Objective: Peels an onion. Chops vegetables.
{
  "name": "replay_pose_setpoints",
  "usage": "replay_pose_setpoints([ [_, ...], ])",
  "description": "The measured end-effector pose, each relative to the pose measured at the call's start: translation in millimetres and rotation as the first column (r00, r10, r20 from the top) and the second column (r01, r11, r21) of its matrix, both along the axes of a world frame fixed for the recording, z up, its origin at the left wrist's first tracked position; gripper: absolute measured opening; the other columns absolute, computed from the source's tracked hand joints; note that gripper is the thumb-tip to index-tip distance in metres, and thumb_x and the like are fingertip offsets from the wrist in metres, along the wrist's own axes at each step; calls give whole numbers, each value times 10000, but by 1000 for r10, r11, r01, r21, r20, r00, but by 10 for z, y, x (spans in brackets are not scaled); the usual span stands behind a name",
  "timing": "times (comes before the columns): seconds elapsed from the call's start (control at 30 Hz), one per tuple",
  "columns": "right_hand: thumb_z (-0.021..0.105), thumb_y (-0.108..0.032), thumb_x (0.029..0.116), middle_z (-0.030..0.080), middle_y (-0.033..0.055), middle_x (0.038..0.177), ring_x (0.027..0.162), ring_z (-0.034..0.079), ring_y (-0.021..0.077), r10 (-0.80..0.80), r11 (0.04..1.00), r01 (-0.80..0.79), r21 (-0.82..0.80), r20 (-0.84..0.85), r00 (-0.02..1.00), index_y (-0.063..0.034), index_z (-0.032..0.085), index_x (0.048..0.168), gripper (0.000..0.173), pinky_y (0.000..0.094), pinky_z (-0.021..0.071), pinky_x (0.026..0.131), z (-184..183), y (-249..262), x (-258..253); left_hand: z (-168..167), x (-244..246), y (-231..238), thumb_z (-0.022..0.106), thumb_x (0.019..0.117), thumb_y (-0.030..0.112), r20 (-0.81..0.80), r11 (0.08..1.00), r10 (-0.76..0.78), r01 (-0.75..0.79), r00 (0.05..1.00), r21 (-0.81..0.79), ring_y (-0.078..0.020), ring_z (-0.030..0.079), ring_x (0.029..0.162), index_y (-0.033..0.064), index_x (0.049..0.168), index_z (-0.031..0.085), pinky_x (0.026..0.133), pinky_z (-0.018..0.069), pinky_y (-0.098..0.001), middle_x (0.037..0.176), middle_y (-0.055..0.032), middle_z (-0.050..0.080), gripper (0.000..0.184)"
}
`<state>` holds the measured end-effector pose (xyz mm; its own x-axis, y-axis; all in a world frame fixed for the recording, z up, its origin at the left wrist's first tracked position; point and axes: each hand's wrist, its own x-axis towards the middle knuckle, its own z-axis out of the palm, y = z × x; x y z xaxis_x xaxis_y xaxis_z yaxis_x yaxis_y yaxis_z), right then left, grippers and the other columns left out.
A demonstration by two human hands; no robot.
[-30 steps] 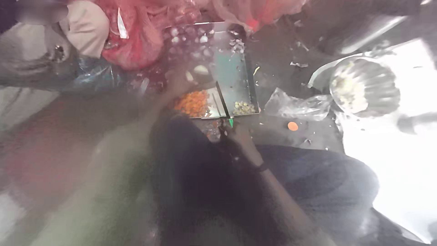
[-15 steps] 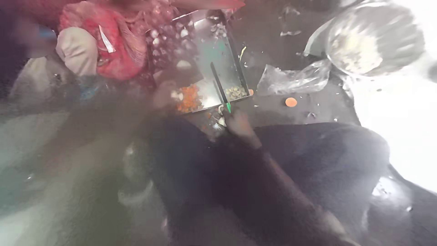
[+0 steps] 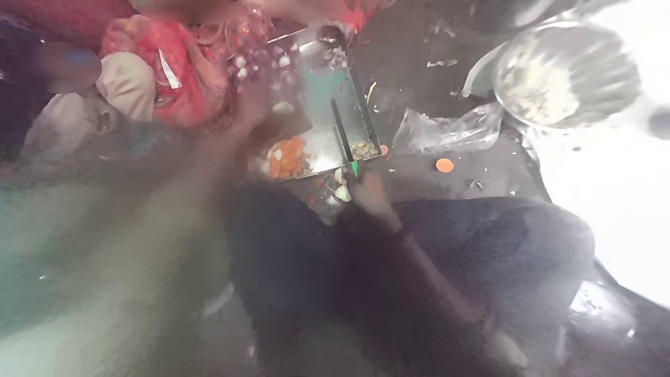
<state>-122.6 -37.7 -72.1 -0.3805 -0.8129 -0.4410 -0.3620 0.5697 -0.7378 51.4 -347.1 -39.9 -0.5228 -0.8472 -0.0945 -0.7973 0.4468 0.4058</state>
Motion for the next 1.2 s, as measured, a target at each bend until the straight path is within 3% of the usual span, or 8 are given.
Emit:
replay_pose_setpoints([
  [0.23,498,-367,1097,646,205,892,802,662,367,-15,1000,15,-6,68,998,-23,545,1290,397,589,539,731,-159,-28,3,-127,-289,125,708,957,461,252,996,-2,-21,968,88,-454,632,1196,36,1248,691,1026,472,-671,1224,-262,682,515],
  [0.33,487,-411,1093,638,187,870,746,653,360,-2,999,5,-49,68,998,-52,547,1277,408,587,538,665,-210,11,23,-8,-163,280,744,909,500,344,981,139,-176,929,79,-473,632,1175,-5,1176,696,978,486,-683,1212,-290,670,573],
  [0.4,479,-452,1089,640,183,866,735,655,353,19,998,-16,-54,61,998,-70,538,1298,440,573,541,644,-153,29,44,33,-48,364,739,897,522,395,961,230,-272,889,53,-492,596,1234,-4,1259,656,984,479,-693,1310,-308,617,644],
  [0.5,495,-433,1087,651,201,893,799,669,381,42,998,-41,-54,33,999,-41,572,1257,434,602,540,690,-116,6,69,-54,167,400,781,884,443,356,971,195,-231,914,63,-508,608,1209,46,1360,599,970,476,-714,1285,-306,635,645],
  [0.67,497,-397,1092,660,193,897,805,677,365,55,998,-55,-26,11,998,-28,580,1224,401,588,553,709,-165,-35,115,-284,405,324,817,846,466,238,990,118,-132,964,43,-468,654,1125,65,1308,620,934,506,-702,1182,-251,685,642],
  [0.8,495,-427,1089,672,197,909,818,681,361,86,996,-86,7,11,996,-17,593,1239,447,593,556,746,-229,-47,138,-305,392,285,840,785,560,228,992,58,-81,972,96,-426,633,1197,80,1323,635,987,500,-692,1287,-223,656,749],
  [0.9,496,-415,1091,682,196,900,816,684,351,88,995,-90,33,61,994,-3,627,1208,447,585,559,773,-224,-71,192,-237,430,319,881,788,456,124,989,67,-82,990,121,-413,605,1258,94,1399,598,1054,468,-666,1353,-222,630,765],
  [1.2,419,-456,1103,658,141,822,721,689,321,195,981,-195,14,-55,979,-96,553,1260,415,534,576,634,-158,-403,555,-217,409,313,785,896,250,131,995,58,-67,990,72,-399,680,1120,91,1184,741,993,510,-648,1151,-201,726,332],
])
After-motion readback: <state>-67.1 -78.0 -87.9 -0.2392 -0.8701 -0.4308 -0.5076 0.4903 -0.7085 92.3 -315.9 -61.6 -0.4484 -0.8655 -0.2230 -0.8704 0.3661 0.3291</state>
